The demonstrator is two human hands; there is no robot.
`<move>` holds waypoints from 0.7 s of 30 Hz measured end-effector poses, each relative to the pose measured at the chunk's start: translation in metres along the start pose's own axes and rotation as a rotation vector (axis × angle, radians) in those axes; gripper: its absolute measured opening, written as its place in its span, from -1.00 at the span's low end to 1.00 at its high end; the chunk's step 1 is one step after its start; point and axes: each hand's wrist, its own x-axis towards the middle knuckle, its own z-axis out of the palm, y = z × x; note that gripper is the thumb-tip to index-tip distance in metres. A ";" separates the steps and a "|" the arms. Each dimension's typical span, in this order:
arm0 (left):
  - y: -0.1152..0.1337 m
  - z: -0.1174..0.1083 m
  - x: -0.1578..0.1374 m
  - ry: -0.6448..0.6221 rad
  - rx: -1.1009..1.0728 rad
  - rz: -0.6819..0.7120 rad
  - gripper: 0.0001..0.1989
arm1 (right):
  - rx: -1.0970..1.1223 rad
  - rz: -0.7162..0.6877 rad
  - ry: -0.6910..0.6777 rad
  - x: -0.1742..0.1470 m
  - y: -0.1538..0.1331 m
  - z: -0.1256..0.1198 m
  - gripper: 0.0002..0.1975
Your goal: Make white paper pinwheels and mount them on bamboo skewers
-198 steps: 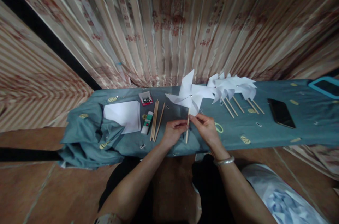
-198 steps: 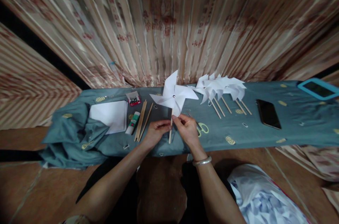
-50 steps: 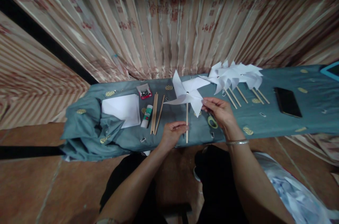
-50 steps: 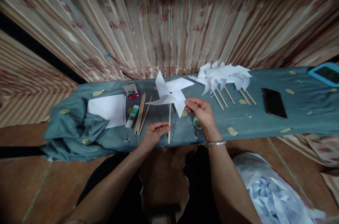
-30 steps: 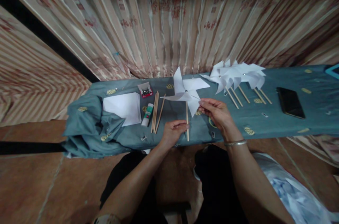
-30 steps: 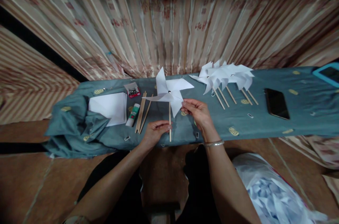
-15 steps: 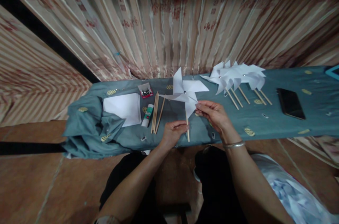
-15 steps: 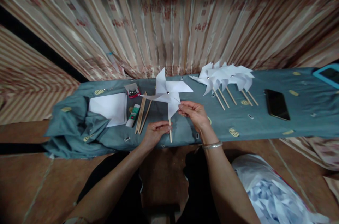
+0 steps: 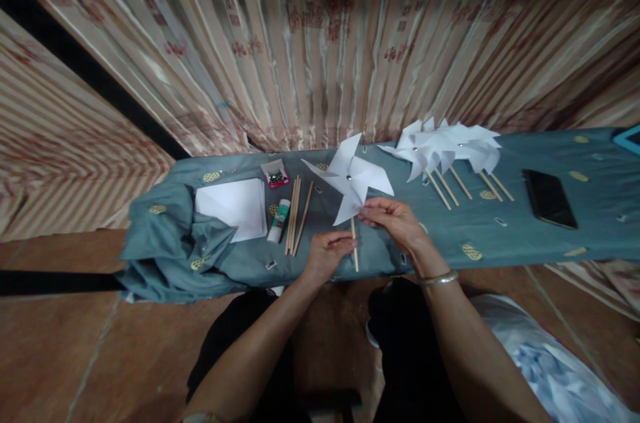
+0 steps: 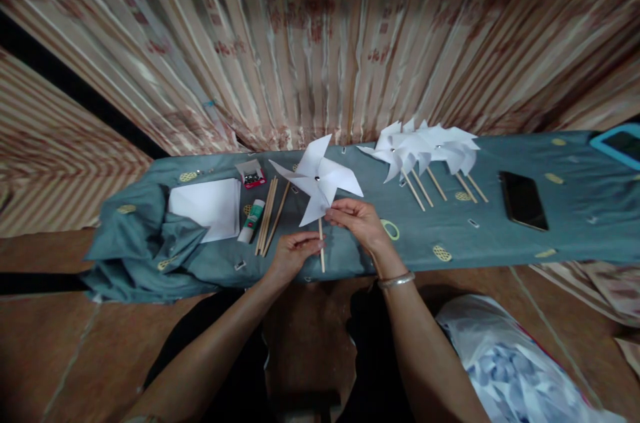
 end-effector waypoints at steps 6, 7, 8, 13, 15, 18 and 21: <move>0.002 0.001 -0.001 0.001 0.023 0.004 -0.62 | -0.069 -0.064 -0.066 0.000 0.001 0.008 -0.64; 0.003 0.002 -0.002 0.003 0.016 0.001 -0.62 | -0.076 -0.069 -0.069 -0.001 0.000 0.009 -0.64; 0.005 0.002 -0.002 0.004 0.009 -0.001 -0.61 | -0.086 -0.075 -0.073 -0.002 -0.001 0.011 -0.64; 0.009 0.003 -0.003 0.014 -0.035 -0.024 -0.60 | -0.178 -0.114 -0.098 -0.009 -0.008 0.003 -0.63; 0.009 0.003 -0.002 0.017 -0.044 -0.031 -0.60 | -0.178 -0.130 -0.102 -0.011 -0.012 -0.007 -0.63; 0.008 0.002 -0.002 0.020 -0.029 -0.032 -0.59 | -0.058 -0.182 0.001 -0.008 -0.017 -0.025 -0.65; 0.007 0.001 -0.002 0.002 -0.007 -0.035 -0.61 | 0.066 -0.322 0.235 0.002 -0.017 -0.039 -0.73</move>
